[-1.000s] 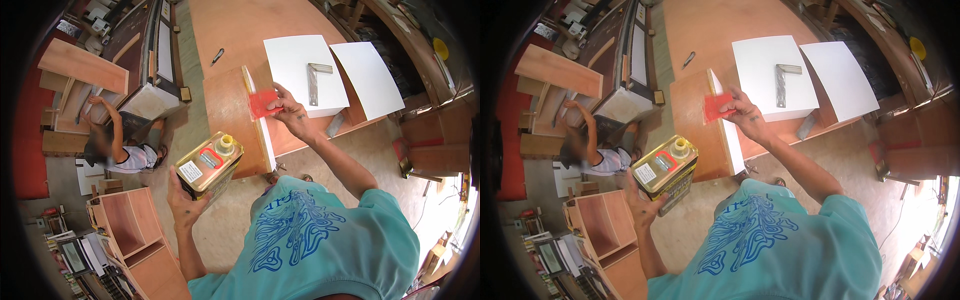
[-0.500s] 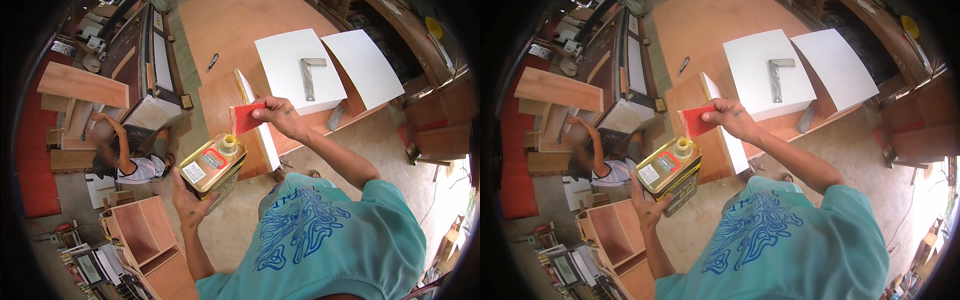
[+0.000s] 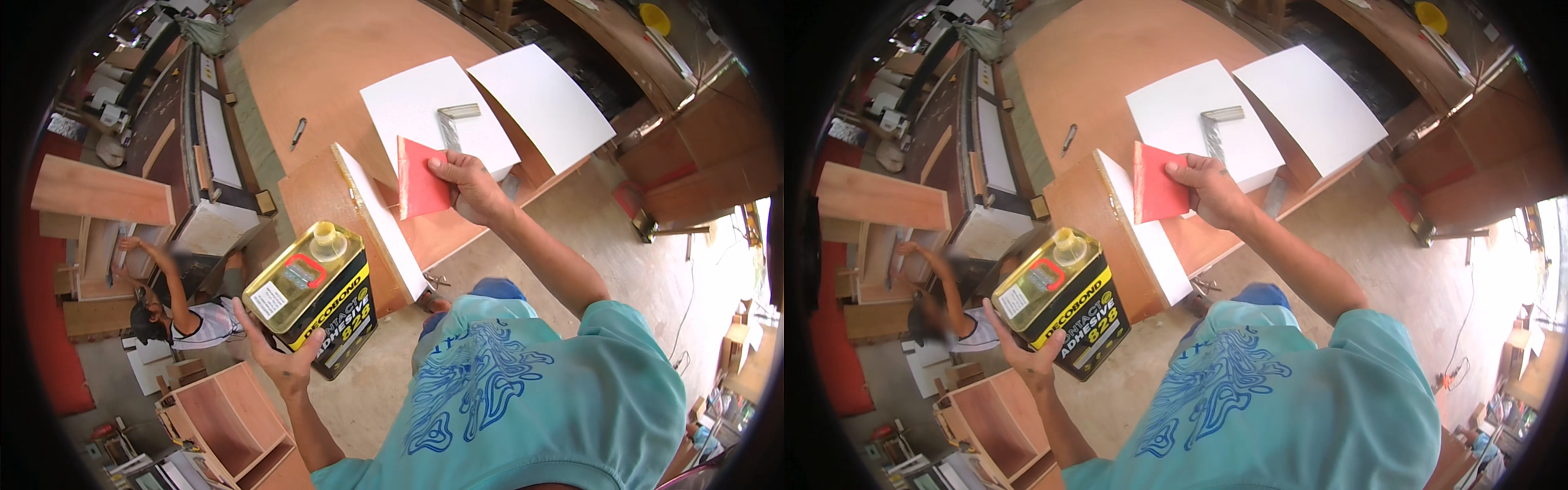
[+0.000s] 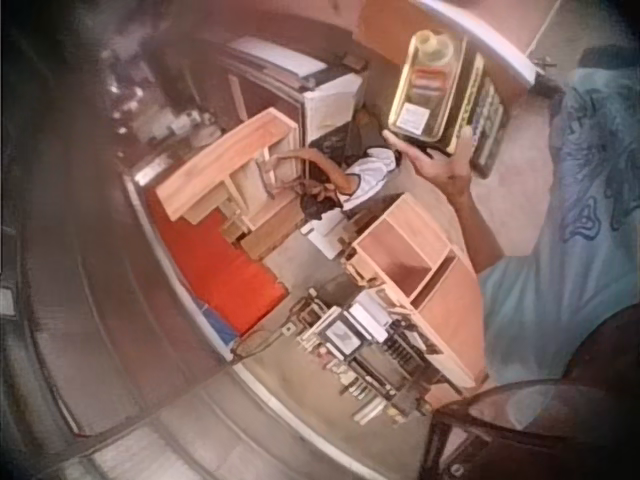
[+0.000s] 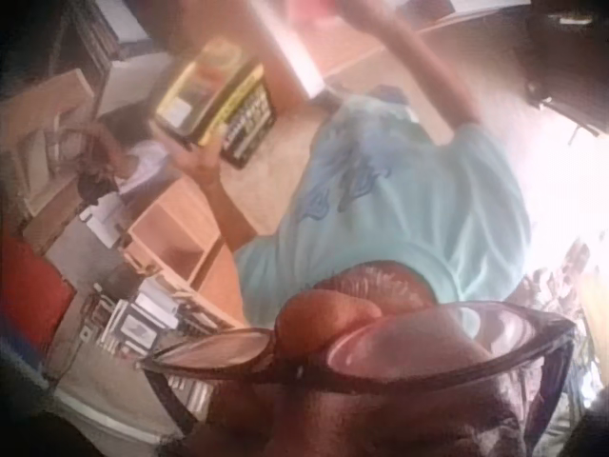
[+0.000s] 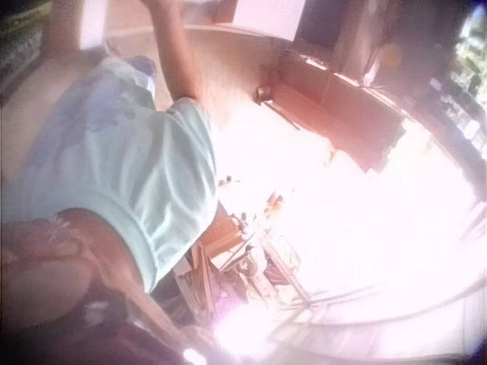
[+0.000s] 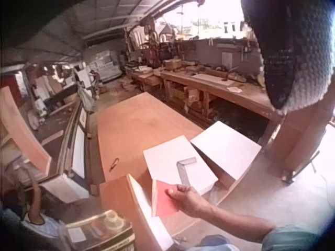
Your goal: The person smooths a white panel with a sanding block, then flips it to apply adhesive to the edges using a red spreader. They continue spreading adhesive along the edges of the panel in a workshop setting.
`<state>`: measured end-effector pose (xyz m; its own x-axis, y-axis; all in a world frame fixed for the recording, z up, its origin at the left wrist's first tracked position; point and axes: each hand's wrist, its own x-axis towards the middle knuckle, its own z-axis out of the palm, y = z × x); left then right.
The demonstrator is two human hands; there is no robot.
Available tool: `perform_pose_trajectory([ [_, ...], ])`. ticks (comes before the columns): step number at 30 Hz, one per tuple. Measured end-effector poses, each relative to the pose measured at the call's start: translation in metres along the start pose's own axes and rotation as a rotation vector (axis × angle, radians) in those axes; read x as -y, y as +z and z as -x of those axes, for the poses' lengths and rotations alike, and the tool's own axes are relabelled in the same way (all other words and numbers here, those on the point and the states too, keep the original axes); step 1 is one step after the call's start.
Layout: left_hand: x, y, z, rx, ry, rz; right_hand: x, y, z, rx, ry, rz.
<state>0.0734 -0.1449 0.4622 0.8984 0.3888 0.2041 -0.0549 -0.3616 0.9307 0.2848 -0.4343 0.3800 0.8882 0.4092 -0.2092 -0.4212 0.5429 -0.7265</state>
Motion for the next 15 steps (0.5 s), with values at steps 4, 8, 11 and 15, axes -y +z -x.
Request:
perform_pose_trajectory([
  [4, -0.018, 0.045, -0.009, -0.007, 0.028, 0.094, 0.02, -0.047, 0.019, -0.066, 0.012, -0.17],
  [8, -0.027, 0.115, -0.004, 0.064, 0.003, 0.145, 0.054, -0.128, 0.043, -0.177, -0.06, -0.267],
  [11, -0.005, 0.17, 0.018, 0.2, -0.015, 0.064, 0.072, -0.226, 0.068, -0.19, -0.074, -0.232],
  [15, 0.042, 0.26, 0.04, 0.343, -0.025, -0.167, 0.096, -0.31, 0.118, -0.252, 0.014, -0.132],
])
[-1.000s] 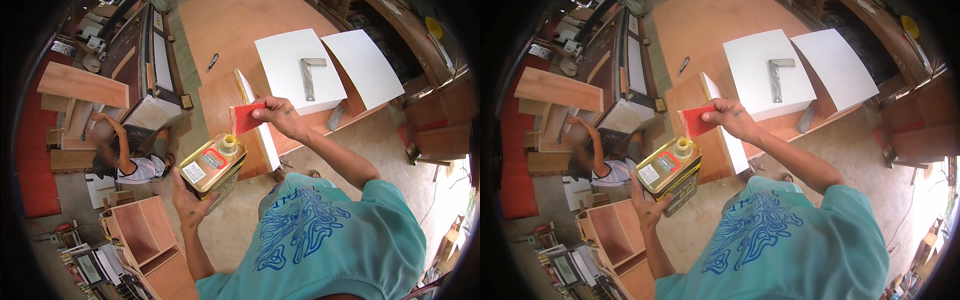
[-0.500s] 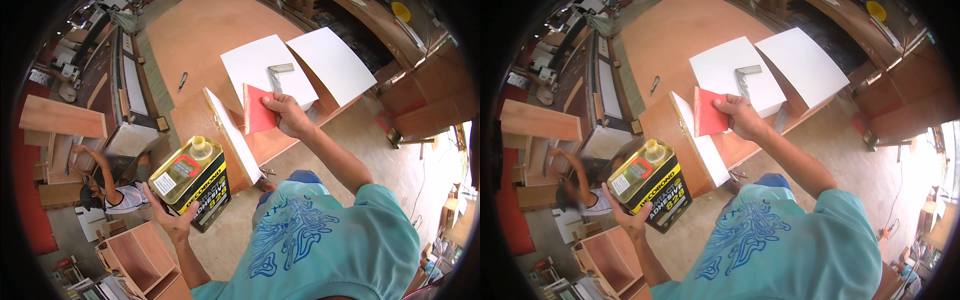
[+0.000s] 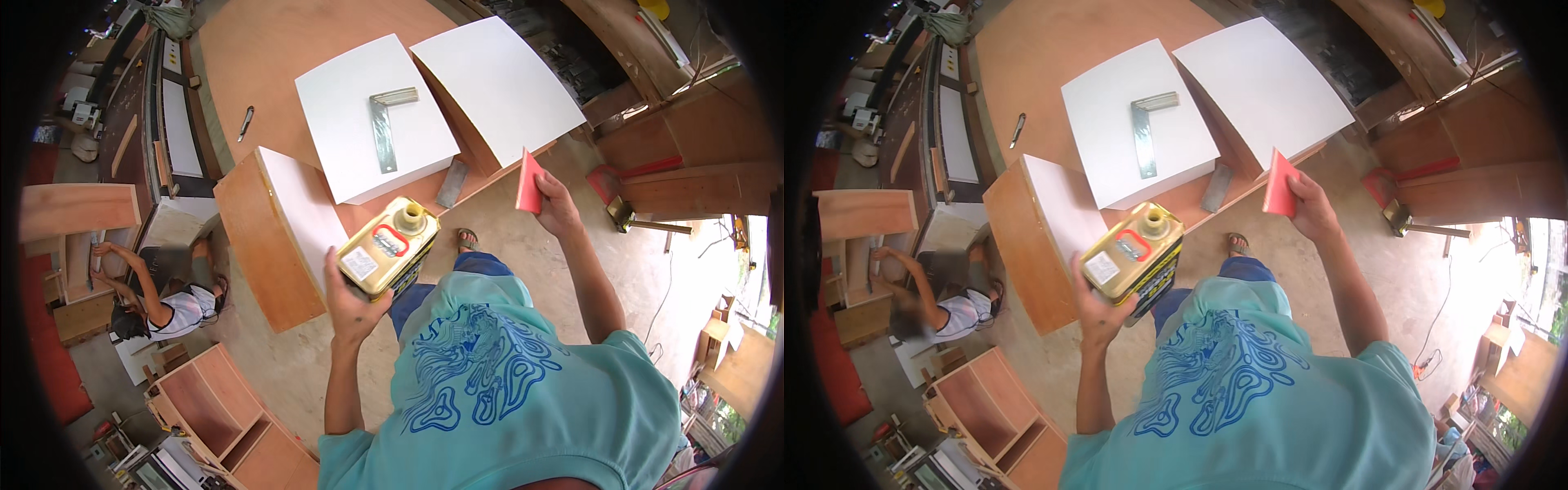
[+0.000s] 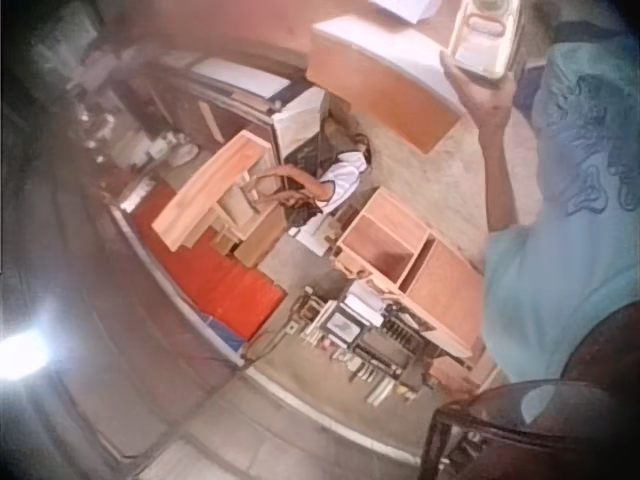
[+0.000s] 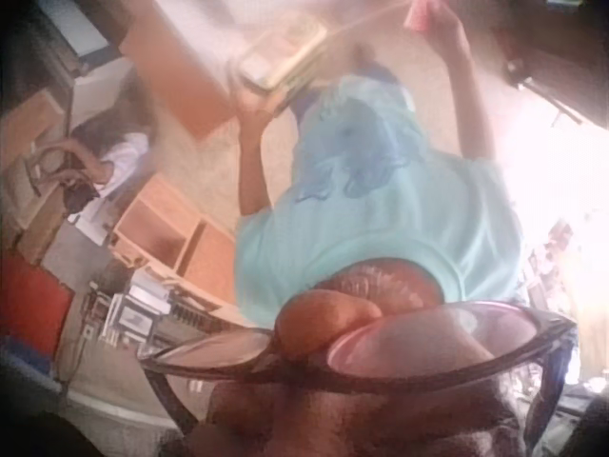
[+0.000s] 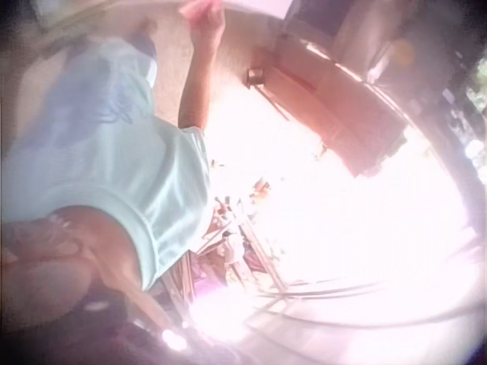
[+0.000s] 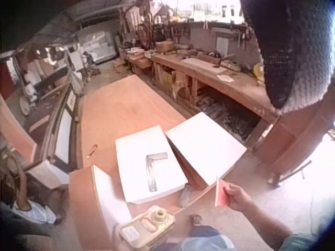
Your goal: The person smooths a white panel with a sanding block, then flips it to apply adhesive to the edges using a red spreader. They continue spreading adhesive along the edges of the panel in a workshop setting.
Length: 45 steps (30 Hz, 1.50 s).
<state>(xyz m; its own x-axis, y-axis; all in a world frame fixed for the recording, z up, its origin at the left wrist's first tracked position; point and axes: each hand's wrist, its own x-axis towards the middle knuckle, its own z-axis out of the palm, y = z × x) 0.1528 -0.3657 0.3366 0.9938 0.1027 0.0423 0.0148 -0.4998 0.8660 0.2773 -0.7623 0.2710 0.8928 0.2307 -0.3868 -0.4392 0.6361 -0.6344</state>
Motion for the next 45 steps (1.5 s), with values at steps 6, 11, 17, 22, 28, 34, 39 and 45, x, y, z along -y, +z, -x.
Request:
perform_pose_trajectory([
  [6, 0.096, 0.117, -0.029, 0.057, -0.069, -0.005, 0.034, -0.12, 0.061, -0.201, 0.001, 0.157],
  [11, 0.131, 0.147, -0.072, 0.118, 0.076, -0.144, 0.06, -0.135, 0.129, -0.275, -0.054, 0.336],
  [17, 0.184, 0.163, -0.079, 0.015, 0.004, -0.034, 0.075, -0.161, 0.153, -0.366, 0.113, 0.362],
  [22, 0.255, 0.143, -0.031, -0.166, -0.074, -0.004, 0.068, -0.104, 0.122, -0.291, 0.146, 0.46],
  [28, 0.257, 0.159, -0.019, -0.23, -0.46, 0.066, 0.028, -0.07, 0.072, -0.131, 0.191, 0.478],
  [34, 0.225, 0.155, -0.038, -0.469, -0.319, 0.269, -0.024, 0.017, 0.054, -0.039, 0.204, 0.414],
  [39, 0.261, 0.146, -0.048, -0.568, -0.258, 0.268, -0.057, 0.068, 0.062, 0.03, 0.126, 0.532],
  [45, 0.27, 0.17, 0.044, -0.175, -0.33, -0.007, -0.097, 0.119, 0.034, 0.087, -0.098, 0.981],
])
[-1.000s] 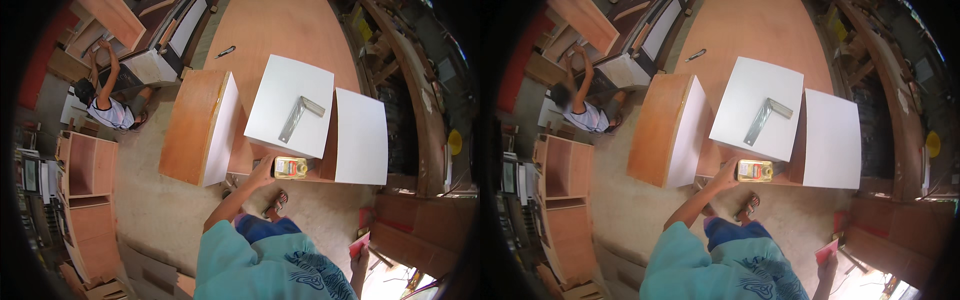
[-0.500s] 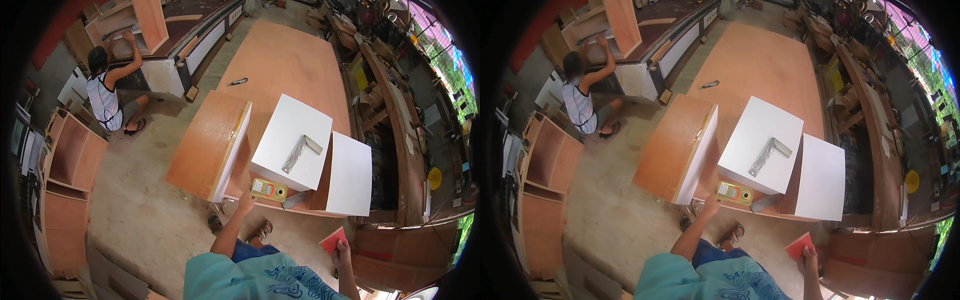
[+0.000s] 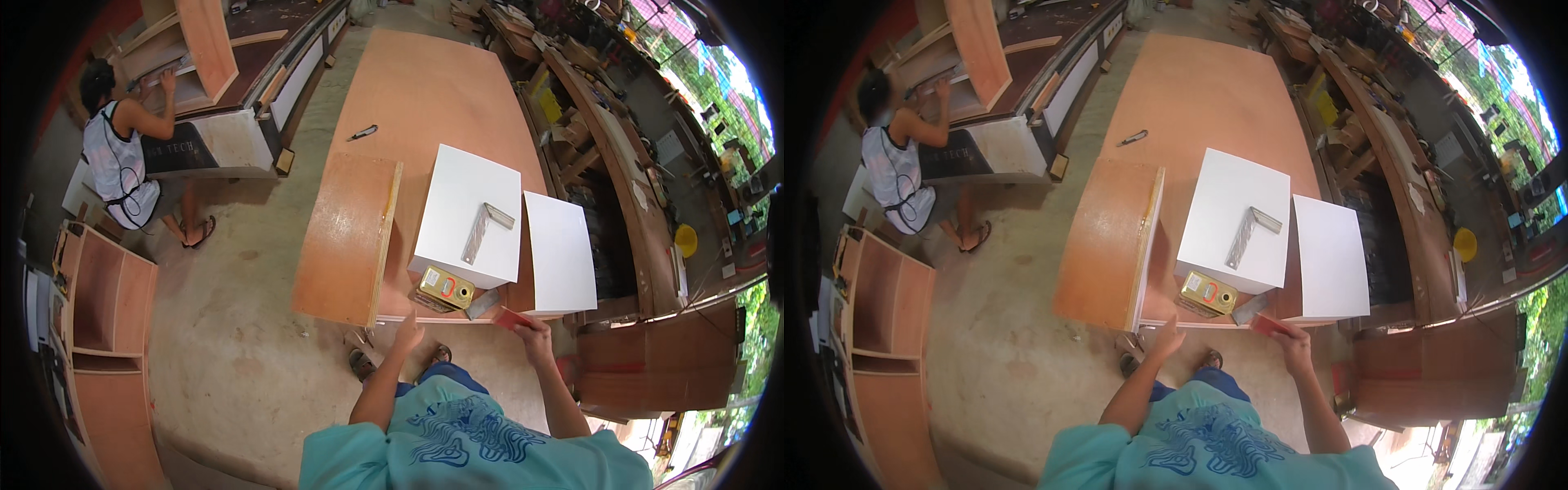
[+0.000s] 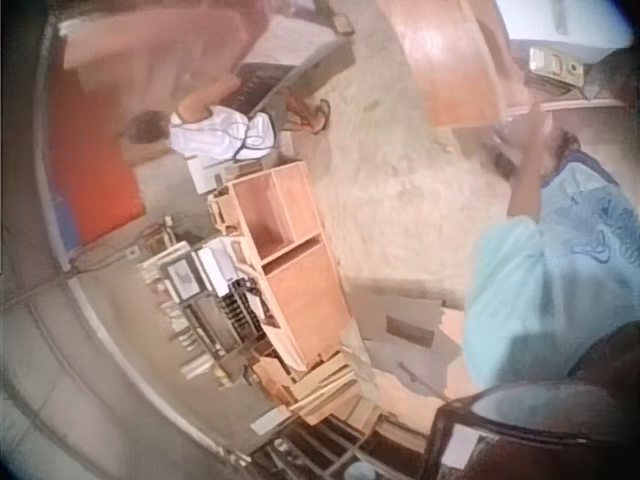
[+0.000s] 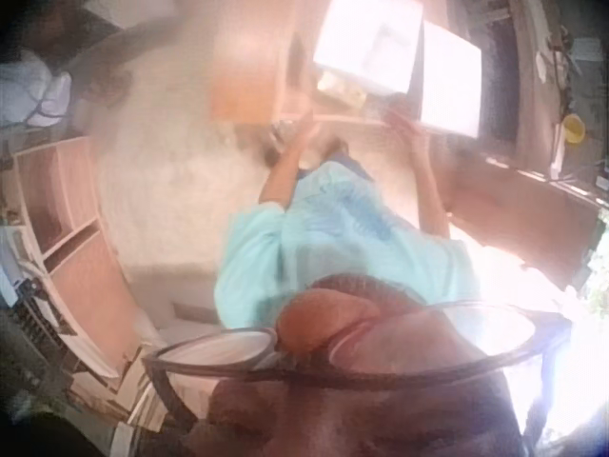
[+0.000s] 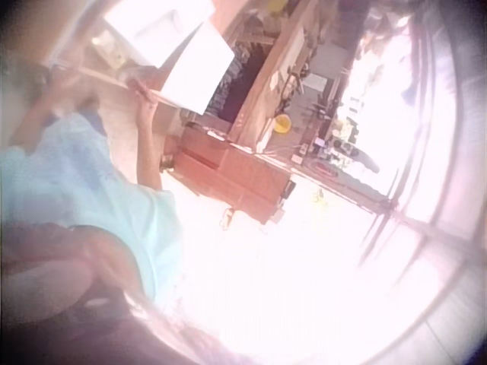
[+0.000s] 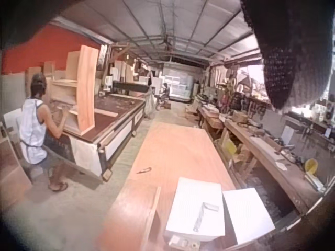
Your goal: The person smooths a white panel with a sanding block, then flips it to apply adhesive to the edges using a red spreader. They continue spreading adhesive along the edges of the panel in a workshop setting.
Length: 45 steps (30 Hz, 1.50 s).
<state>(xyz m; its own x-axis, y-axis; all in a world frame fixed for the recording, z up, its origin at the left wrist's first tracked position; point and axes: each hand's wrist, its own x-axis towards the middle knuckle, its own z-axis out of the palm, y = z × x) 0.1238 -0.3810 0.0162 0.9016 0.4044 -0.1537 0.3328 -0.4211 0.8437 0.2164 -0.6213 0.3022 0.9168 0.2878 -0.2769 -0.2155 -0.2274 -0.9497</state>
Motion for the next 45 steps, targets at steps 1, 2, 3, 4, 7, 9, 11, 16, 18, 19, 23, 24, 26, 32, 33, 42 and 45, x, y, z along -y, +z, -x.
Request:
perform_pose_trajectory([
  [1, 0.003, -0.017, 0.016, 0.328, -0.066, -0.013, 0.011, 0.006, -0.008, -0.003, -0.066, 0.197],
  [2, 0.034, -0.026, 0.04, 0.412, -0.006, -0.068, 0.028, 0.027, -0.019, 0.044, -0.283, 0.298],
  [3, 0.068, -0.03, 0.067, 0.495, 0.056, -0.124, 0.046, 0.043, -0.034, 0.087, -0.504, 0.395],
  [4, 0.077, -0.044, 0.1, 0.483, -0.236, -0.055, 0.054, 0.043, -0.053, 0.129, -0.744, 0.599],
  [7, 0.152, -0.076, 0.231, -0.122, -0.685, -0.034, 0.104, 0.069, -0.114, 0.313, -1.249, 0.958],
  [9, 0.17, -0.1, 0.307, -0.242, -1.146, -0.044, 0.114, 0.089, -0.165, 0.435, -1.315, 0.97],
  [11, 0.177, -0.114, 0.361, -0.336, -1.33, -0.056, 0.116, 0.085, -0.217, 0.414, -1.416, 1.083],
  [16, 0.048, -0.104, 0.419, -0.784, -1.597, 0.382, 0.107, 0.147, -0.346, 0.601, -1.592, 0.96],
  [18, 0.003, -0.07, 0.431, -0.932, -1.58, 0.5, 0.11, 0.18, -0.374, 0.719, -1.61, 0.92],
  [19, -0.015, -0.049, 0.432, -0.917, -1.565, 0.559, 0.11, 0.192, -0.384, 0.771, -1.615, 0.909],
  [23, -0.05, 0.063, 0.43, -0.564, -1.508, 0.696, 0.11, 0.228, -0.413, 0.929, -1.603, 0.782],
  [24, -0.047, 0.081, 0.436, -0.062, -1.162, 0.247, 0.113, 0.237, -0.418, 0.941, -1.663, 0.83],
  [26, -0.061, 0.118, 0.412, -0.056, -1.183, 0.188, 0.106, 0.243, -0.431, 0.941, -1.653, 0.847],
  [32, -0.076, 0.151, 0.391, -0.162, -1.265, 0.234, 0.114, 0.231, -0.445, 0.968, -1.57, 0.833],
  [33, -0.077, 0.155, 0.393, -0.175, -1.26, 0.227, 0.121, 0.231, -0.444, 0.974, -1.566, 0.831],
  [42, -0.108, 0.08, 0.369, -0.63, -1.511, 0.7, 0.11, 0.243, -0.464, 0.966, -1.595, 0.889],
  [45, -0.129, 0.053, 0.35, -0.639, -1.575, 0.709, 0.123, 0.218, -0.466, 1.056, -1.513, 1.086],
])
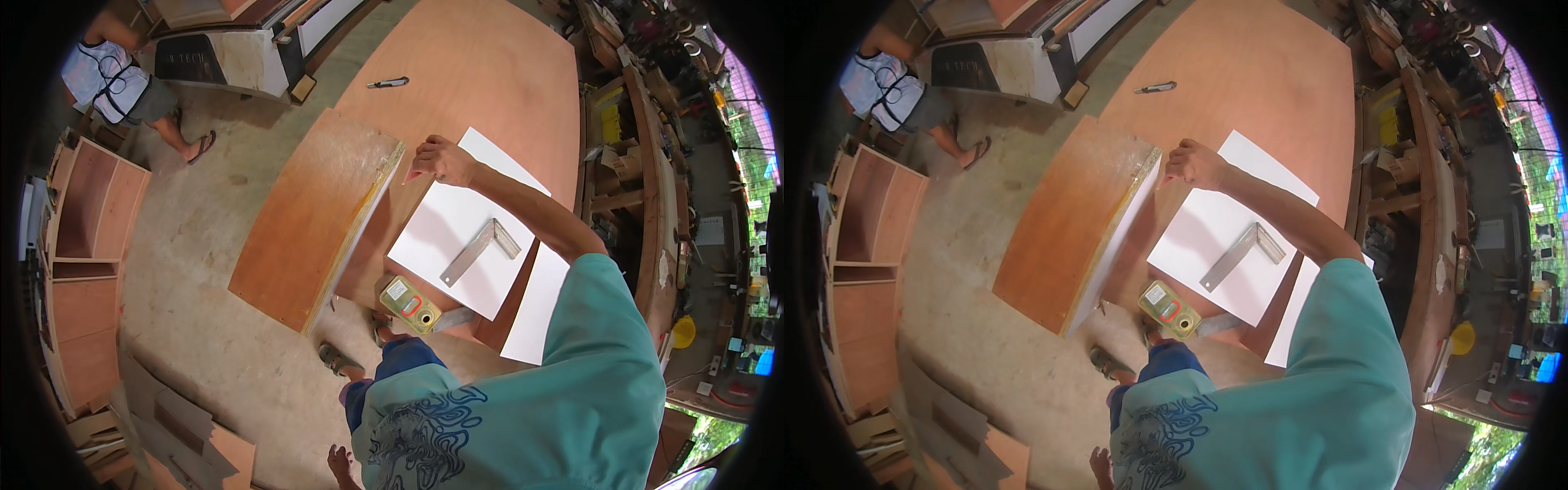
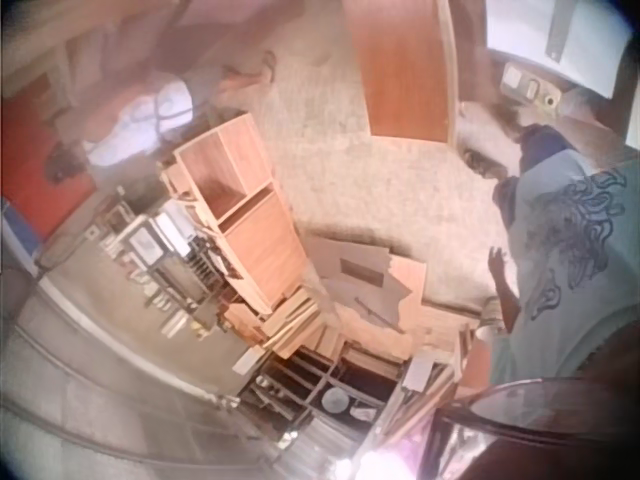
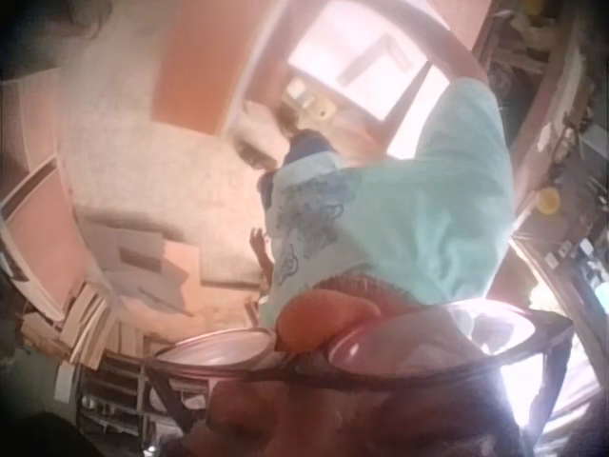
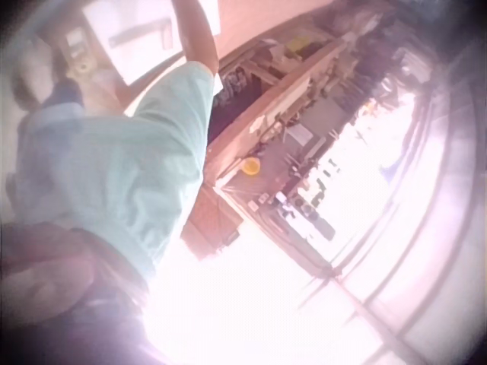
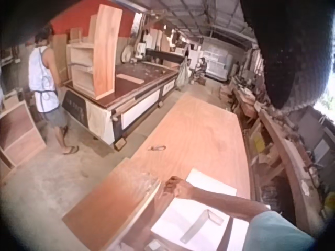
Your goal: The person smooths a white panel with a sanding block, then flips it to apply adhesive to the edges using a red spreader. They continue spreading adhesive along the edges of the panel in a workshop setting.
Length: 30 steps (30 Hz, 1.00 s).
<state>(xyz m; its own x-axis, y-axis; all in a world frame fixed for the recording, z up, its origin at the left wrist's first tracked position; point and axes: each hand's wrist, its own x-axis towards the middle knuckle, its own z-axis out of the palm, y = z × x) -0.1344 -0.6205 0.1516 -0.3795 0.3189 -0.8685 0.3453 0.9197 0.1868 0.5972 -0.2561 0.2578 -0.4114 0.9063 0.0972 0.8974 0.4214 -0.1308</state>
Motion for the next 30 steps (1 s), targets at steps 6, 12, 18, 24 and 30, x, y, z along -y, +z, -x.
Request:
perform_pose_trajectory([
  [6, 0.004, 0.005, -0.026, 0.128, 0.095, -0.068, 0.042, -0.035, -0.016, -0.231, -0.08, 0.009],
  [12, 0.004, 0.007, -0.049, 0.143, 0.167, 0.076, 0.073, 0.006, -0.031, -0.182, -0.137, -0.021],
  [18, 0.032, -0.001, -0.045, 0.139, 0.129, 0.025, 0.082, 0.02, -0.028, -0.153, -0.093, -0.014],
  [24, 0.04, -0.002, -0.03, 0.122, 0.187, -0.101, 0.099, -0.003, -0.013, -0.149, -0.108, -0.002],
  [30, 0.043, 0.006, -0.051, 0.057, 0.348, -0.203, 0.134, 0.013, -0.041, -0.221, -0.142, -0.015],
])
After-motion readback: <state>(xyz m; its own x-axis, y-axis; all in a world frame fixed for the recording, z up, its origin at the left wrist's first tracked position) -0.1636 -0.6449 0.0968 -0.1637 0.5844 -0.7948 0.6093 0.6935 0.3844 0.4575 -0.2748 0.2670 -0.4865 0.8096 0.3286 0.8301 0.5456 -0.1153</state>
